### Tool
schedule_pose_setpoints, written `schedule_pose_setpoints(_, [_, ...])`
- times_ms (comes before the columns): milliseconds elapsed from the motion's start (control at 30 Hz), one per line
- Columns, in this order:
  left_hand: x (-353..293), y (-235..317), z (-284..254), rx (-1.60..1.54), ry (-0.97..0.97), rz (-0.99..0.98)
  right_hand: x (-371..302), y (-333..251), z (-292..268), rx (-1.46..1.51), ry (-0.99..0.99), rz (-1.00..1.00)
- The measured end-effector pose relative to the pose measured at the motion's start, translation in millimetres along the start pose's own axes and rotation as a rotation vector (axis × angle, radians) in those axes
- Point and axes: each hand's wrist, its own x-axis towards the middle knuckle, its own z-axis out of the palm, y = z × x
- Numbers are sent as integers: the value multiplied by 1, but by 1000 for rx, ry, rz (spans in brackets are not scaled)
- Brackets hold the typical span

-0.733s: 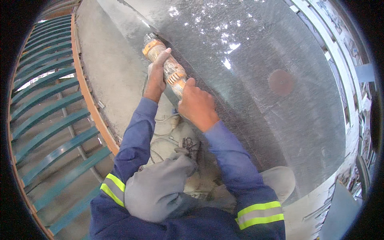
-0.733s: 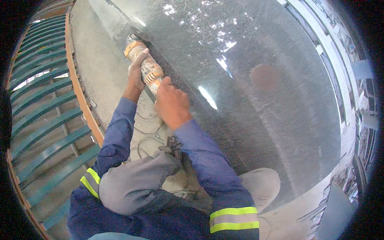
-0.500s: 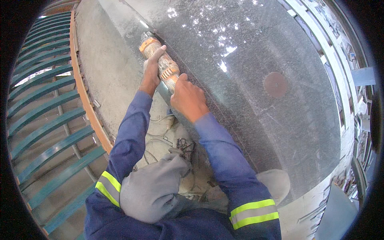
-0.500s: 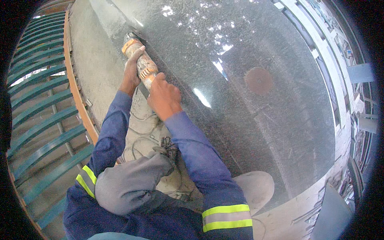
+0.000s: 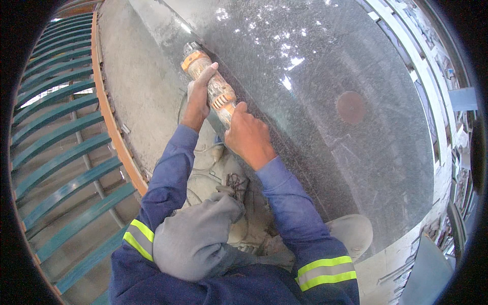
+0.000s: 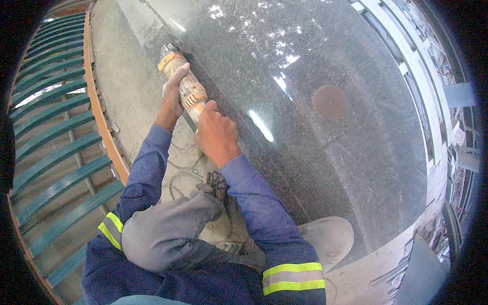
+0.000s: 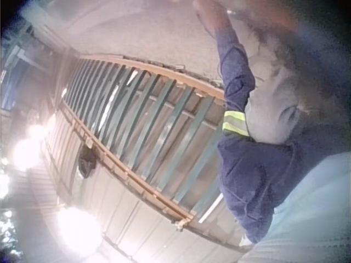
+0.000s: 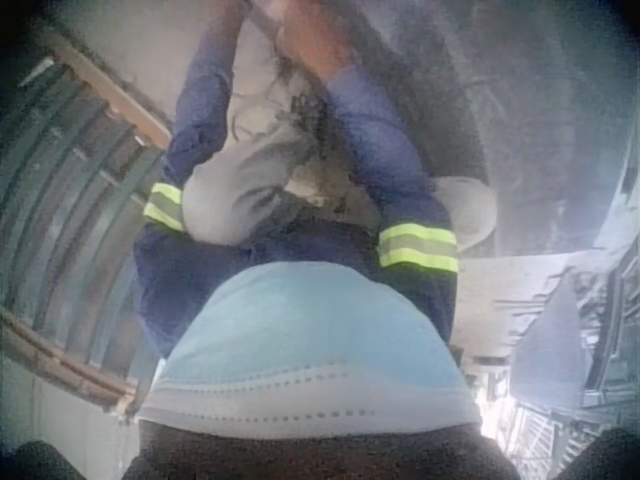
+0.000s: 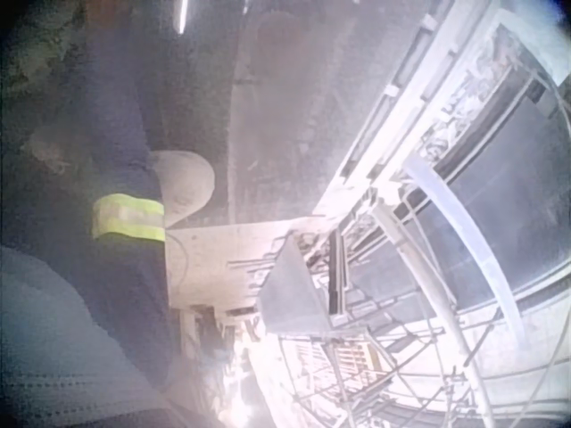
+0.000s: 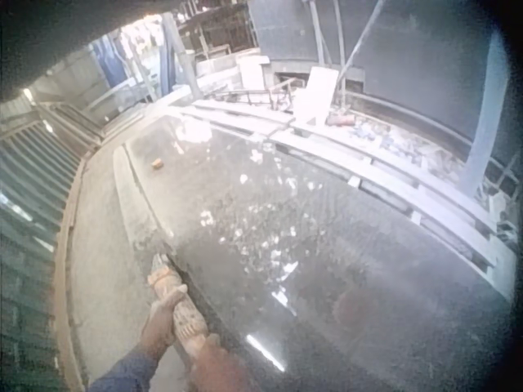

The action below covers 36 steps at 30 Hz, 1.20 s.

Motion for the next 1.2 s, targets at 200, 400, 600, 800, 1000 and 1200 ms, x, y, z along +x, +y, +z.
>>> schedule_pose_setpoints(200, [8, -4, -2, 0, -28, 27, 6, 4, 6, 78, 5, -15])
schedule_pose_setpoints(400, [17, -3, -2, 41, -37, 51, 17, 6, 16, 88, 63, -49])
schedule_pose_setpoints(600, [12, -2, -4, 11, -49, -11, 9, 3, 8, 101, 19, -23])
schedule_pose_setpoints(800, [-3, 1, 2, 23, -9, -14, -4, -2, -5, 89, -38, 12])
schedule_pose_setpoints(1000, [-3, -2, -4, -228, -112, -35, -3, -2, -6, 89, -20, -1])
schedule_pose_setpoints(1200, [20, -3, -11, -246, -136, -92, 5, 0, 8, 39, 75, -51])
